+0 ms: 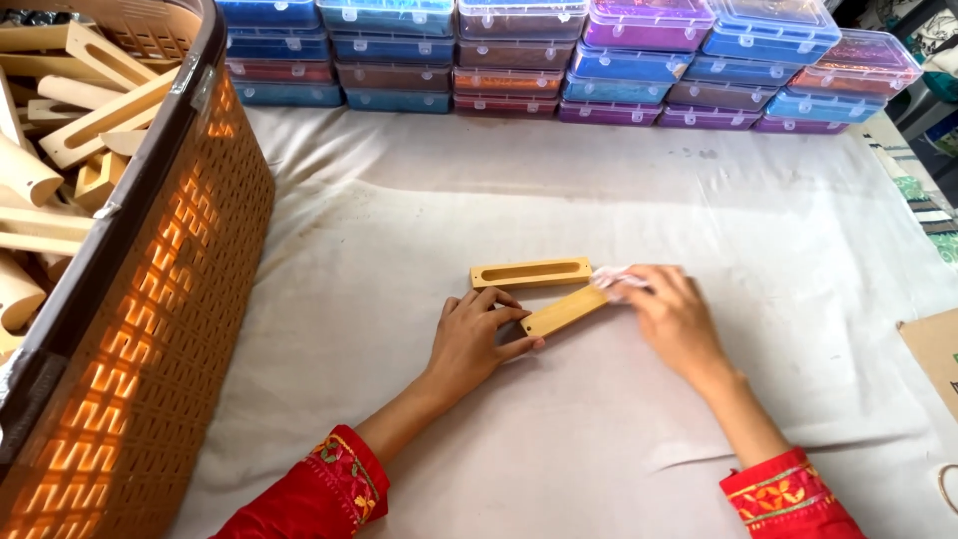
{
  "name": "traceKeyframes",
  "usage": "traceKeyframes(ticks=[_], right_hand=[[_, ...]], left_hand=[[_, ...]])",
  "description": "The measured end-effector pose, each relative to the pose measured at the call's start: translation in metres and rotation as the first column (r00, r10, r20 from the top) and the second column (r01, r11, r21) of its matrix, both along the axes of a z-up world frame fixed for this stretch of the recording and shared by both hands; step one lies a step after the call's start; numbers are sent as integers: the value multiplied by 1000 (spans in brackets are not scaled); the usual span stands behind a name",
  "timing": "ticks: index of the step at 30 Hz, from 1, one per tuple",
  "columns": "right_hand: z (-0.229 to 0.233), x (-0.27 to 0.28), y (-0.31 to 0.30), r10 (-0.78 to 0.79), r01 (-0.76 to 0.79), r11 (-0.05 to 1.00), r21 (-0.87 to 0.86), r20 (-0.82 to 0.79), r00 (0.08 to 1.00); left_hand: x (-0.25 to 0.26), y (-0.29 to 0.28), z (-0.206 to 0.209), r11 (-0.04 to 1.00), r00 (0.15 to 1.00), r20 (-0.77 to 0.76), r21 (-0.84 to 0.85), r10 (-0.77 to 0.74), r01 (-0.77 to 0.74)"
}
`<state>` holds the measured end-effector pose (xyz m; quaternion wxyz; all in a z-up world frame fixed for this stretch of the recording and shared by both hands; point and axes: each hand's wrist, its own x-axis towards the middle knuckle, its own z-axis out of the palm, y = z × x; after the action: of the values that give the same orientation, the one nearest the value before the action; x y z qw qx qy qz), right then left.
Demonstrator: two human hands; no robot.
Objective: Cleaning and wiping wooden block components using a cloth or tissue in a workshop environment.
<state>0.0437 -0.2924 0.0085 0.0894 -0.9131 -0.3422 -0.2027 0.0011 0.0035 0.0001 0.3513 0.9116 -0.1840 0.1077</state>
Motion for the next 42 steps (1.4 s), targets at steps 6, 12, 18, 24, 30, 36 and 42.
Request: traceKeyframes(ticks=[6, 12, 18, 24, 30, 36, 42], right_hand=[[23, -27, 38, -97, 97, 995, -1, -14, 995], [20, -25, 37, 106, -105, 994, -15, 52, 993], [11, -21, 30, -201, 196, 977, 86, 54, 978], [13, -33, 57, 184, -170, 982, -87, 210, 960], [17, -17, 18, -60, 50, 995, 86, 116, 991], [22, -44, 65, 124, -130, 989, 67, 93, 988], [26, -23, 34, 155, -159, 987, 5, 185, 970]], left_hand=[[-1, -1, -1, 1000, 998, 54, 5, 22, -23], [0, -1, -6, 1000, 991, 137, 7, 9, -10], [0, 0, -5, 997, 993, 119, -68, -18, 27], [1, 2, 3, 997, 997, 69, -63, -46, 51], [-2, 0, 9, 992, 992, 95, -83, -87, 96], [-2, 1, 5, 990, 994, 15, -97, -104, 105], [-4, 1, 10, 989, 995, 11, -113, -95, 95]])
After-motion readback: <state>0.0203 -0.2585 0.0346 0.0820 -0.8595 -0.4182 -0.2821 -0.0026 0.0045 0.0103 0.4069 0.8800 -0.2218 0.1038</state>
